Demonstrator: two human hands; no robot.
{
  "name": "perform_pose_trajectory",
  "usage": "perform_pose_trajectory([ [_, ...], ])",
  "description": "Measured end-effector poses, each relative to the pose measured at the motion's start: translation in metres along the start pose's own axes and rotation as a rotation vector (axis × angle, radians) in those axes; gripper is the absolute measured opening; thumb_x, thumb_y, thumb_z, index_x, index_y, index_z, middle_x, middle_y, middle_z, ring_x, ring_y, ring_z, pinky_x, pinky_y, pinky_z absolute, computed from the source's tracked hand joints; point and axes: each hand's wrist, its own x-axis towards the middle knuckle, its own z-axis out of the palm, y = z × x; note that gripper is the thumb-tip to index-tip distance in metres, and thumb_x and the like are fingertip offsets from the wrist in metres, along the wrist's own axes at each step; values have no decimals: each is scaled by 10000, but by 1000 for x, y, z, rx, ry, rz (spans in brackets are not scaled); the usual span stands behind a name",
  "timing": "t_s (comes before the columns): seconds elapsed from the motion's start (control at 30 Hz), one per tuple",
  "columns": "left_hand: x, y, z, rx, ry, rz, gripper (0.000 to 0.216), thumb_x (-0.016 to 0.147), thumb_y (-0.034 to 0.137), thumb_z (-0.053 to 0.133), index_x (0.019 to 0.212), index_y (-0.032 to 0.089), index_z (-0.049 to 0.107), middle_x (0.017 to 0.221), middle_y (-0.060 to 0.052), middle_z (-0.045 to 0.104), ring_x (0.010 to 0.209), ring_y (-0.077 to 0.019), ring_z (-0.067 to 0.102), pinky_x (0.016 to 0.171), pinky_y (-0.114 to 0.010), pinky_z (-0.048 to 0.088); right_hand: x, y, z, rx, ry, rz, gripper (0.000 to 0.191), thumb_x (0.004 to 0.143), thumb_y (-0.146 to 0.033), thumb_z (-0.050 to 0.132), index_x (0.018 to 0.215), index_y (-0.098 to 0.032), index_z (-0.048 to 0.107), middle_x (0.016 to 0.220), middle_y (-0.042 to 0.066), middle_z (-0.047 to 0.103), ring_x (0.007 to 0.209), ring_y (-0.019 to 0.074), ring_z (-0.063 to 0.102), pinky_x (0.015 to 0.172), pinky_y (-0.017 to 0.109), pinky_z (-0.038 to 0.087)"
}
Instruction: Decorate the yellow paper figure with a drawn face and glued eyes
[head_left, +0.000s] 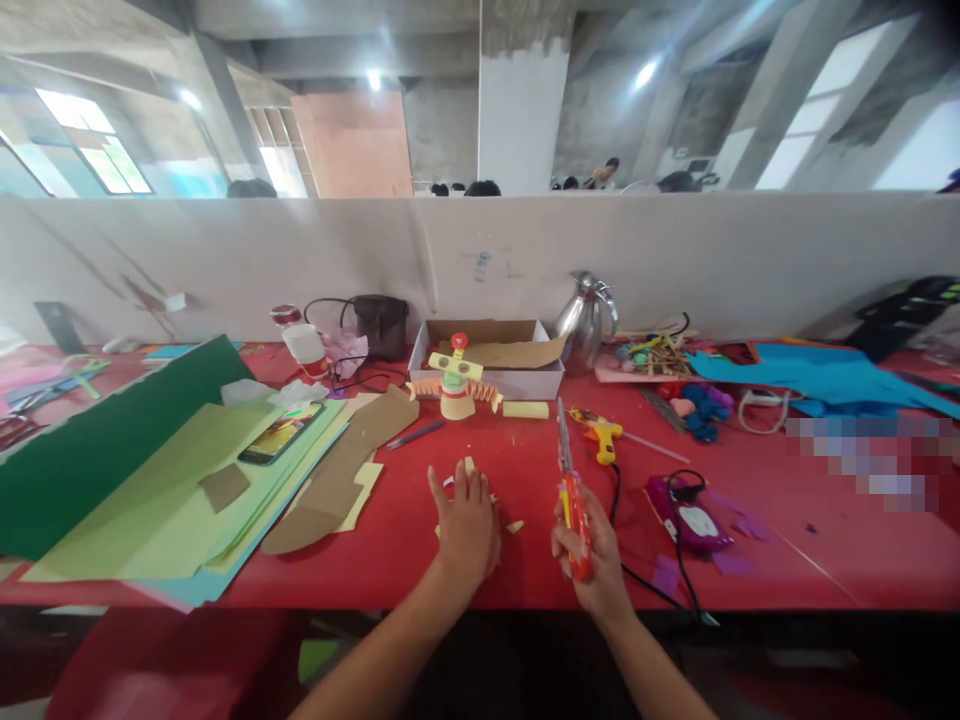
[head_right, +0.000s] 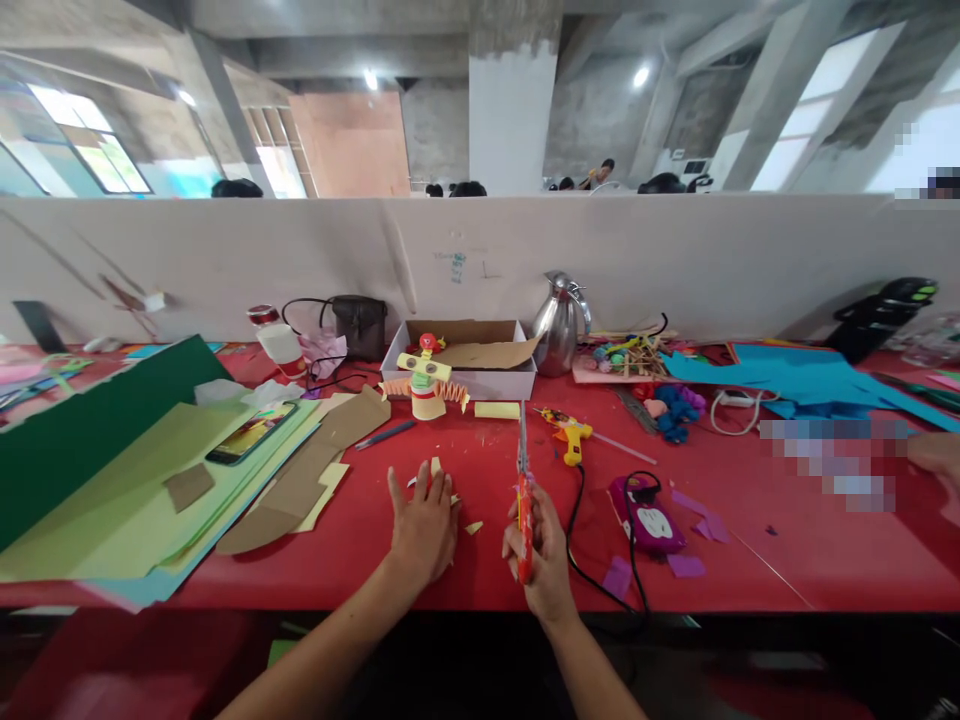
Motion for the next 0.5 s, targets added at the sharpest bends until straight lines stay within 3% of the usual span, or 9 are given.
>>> perform_pose_trajectory([
  [0.1,-6,2,-12,-12,-40,-40,467,945,335,427,1340,156,598,1421,-199,538,1422,-434,319,1094,-777,-79,0,1,1,13,14,20,467,730,-280,729,1150,-324,528,933,-23,518,511,43,478,373,150,294],
  [0.17,-7,14,-13,-21,-41,-37,614,898,501,490,1409,163,530,1471,-213,476,1435,-474,260,1069,-802,-85,1,2,2,15,31,35,508,717,-274,744,1173,-331,528,917,-30,520,508,42,476,380,151,306],
  [0.23,-6,29,-7,-67,-64,78,698,874,581,487,1467,215,455,1552,-151,370,1474,-452,164,1095,-781,-89,0,4,2,10,44,36,562,701,-258,759,1205,-338,526,904,-36,524,519,46,483,403,160,346],
  [0.33,-1,40,8,-142,-107,168,535,972,447,327,1463,277,455,1557,-25,371,1507,-325,149,1188,-670,-57,-1,7,-1,-3,51,9,603,704,-232,758,1243,-343,511,871,-42,541,543,59,495,442,172,392],
  [0.5,11,11,18,-65,54,-33,500,981,294,310,1443,213,483,1526,-56,434,1499,-323,181,1165,-701,-63,-2,12,-6,-81,24,-25,569,757,-288,717,1278,-335,495,807,-47,543,538,75,502,412,161,363],
])
